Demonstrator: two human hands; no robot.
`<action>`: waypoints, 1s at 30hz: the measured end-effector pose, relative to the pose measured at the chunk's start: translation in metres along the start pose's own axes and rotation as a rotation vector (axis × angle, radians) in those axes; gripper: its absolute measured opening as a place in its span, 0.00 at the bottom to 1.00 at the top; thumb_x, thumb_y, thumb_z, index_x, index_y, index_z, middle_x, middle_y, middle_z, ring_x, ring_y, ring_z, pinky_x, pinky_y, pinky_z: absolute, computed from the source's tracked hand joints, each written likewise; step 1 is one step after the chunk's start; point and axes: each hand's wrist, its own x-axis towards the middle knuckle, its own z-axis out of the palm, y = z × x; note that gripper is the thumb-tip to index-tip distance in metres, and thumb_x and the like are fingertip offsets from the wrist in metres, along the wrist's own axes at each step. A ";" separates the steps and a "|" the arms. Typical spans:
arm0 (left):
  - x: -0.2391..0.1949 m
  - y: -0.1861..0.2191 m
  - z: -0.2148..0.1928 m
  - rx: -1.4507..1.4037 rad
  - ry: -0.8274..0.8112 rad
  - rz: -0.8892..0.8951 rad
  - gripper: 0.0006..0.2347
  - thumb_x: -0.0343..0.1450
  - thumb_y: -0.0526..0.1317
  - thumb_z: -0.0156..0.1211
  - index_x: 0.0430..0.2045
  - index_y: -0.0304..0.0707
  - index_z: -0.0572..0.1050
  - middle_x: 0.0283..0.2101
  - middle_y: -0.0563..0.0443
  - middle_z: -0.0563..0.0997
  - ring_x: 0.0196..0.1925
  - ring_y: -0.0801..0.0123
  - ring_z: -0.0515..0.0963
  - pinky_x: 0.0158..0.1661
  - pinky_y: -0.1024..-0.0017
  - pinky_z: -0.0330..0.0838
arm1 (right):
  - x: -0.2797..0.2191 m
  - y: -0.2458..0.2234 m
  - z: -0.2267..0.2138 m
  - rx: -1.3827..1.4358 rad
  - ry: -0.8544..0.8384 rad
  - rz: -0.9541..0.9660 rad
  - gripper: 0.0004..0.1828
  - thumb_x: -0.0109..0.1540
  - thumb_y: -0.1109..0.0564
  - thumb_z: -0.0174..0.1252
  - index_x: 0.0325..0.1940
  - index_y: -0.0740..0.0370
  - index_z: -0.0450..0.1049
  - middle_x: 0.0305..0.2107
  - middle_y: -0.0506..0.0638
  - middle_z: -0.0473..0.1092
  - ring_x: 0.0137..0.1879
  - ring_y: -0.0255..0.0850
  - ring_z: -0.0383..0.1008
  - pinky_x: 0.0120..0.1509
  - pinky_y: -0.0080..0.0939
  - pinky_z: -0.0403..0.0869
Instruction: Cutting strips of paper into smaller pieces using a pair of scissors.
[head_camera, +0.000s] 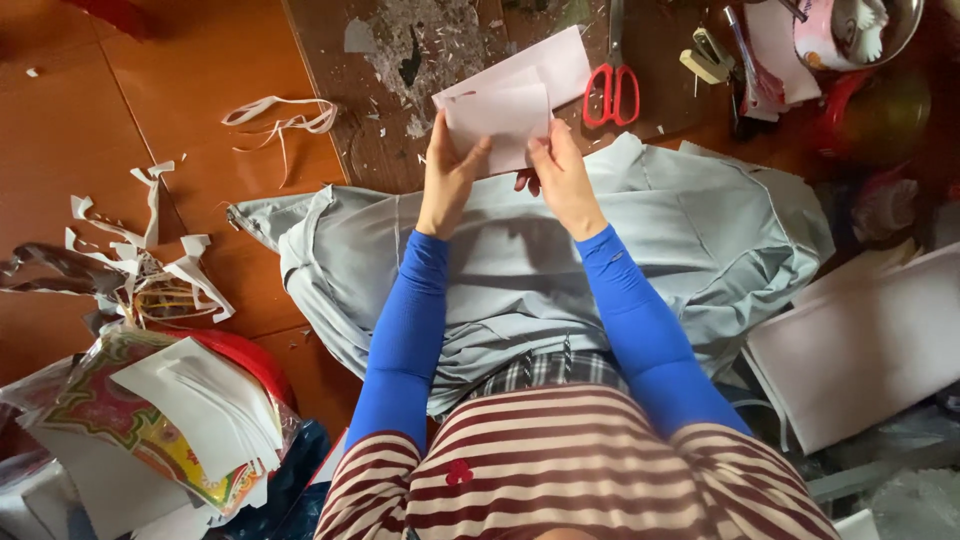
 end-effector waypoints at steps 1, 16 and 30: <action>-0.001 0.009 0.003 -0.001 0.001 0.001 0.27 0.75 0.30 0.60 0.69 0.35 0.54 0.63 0.49 0.72 0.62 0.69 0.73 0.61 0.72 0.70 | -0.001 -0.003 0.000 -0.001 -0.001 0.000 0.16 0.75 0.54 0.46 0.64 0.65 0.59 0.38 0.46 0.68 0.30 0.34 0.75 0.29 0.31 0.69; -0.003 0.020 0.004 -0.150 -0.106 -0.286 0.11 0.73 0.34 0.64 0.46 0.25 0.78 0.44 0.46 0.84 0.43 0.67 0.85 0.46 0.70 0.82 | 0.014 -0.018 -0.021 -0.102 0.005 -0.048 0.10 0.71 0.55 0.48 0.53 0.62 0.63 0.29 0.43 0.68 0.27 0.30 0.74 0.25 0.30 0.65; -0.004 0.032 0.019 0.148 -0.219 -0.422 0.10 0.72 0.36 0.63 0.41 0.26 0.80 0.36 0.51 0.84 0.33 0.71 0.84 0.35 0.72 0.82 | 0.034 0.016 -0.017 -0.304 0.247 -0.362 0.13 0.64 0.55 0.67 0.41 0.66 0.71 0.32 0.45 0.72 0.40 0.30 0.73 0.45 0.35 0.75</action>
